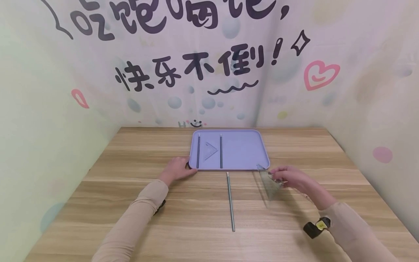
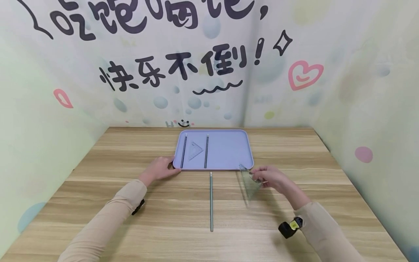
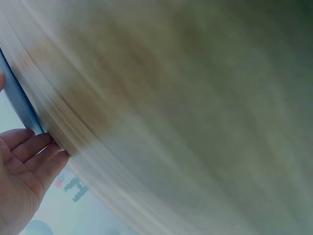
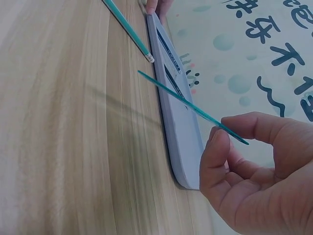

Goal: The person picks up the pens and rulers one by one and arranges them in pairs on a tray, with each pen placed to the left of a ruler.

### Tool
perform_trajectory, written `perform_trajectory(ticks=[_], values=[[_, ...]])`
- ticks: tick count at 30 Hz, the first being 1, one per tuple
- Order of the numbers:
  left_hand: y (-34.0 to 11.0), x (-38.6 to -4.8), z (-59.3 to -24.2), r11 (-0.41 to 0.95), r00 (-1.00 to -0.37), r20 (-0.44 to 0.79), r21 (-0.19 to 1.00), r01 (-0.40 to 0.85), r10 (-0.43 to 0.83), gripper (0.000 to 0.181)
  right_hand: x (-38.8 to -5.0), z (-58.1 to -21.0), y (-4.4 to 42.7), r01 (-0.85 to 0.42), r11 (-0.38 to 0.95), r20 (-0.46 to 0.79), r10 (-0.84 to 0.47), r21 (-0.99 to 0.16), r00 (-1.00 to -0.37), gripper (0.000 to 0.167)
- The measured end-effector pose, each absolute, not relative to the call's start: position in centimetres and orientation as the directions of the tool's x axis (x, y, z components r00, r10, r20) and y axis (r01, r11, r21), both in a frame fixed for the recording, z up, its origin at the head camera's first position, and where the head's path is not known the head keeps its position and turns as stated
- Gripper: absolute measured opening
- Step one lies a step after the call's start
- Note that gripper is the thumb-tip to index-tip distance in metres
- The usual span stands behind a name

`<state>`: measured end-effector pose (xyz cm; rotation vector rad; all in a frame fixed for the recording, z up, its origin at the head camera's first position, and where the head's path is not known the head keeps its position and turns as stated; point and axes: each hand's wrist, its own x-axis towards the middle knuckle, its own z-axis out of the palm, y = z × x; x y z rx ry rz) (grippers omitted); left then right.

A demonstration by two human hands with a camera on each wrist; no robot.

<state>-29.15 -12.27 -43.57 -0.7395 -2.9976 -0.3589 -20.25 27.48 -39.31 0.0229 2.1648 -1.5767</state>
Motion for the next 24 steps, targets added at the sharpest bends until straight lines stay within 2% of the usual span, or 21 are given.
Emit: perform_trajectory(ticks=[14,24], values=[[-12.4,-29.4,-43.9,0.86,-0.885,0.095,0.211,0.464,0.455,0.049,-21.6,-38.7,26.2,0.264,0.314,-0.342,-0.227,-0.912,-0.912,0.034],[-12.4,-29.2,-43.7,0.863,-0.889,0.074,0.216,0.457,0.452,0.057,-22.3,-38.7,24.7,0.273,0.307,-0.35,-0.235,-0.912,-0.907,0.038]])
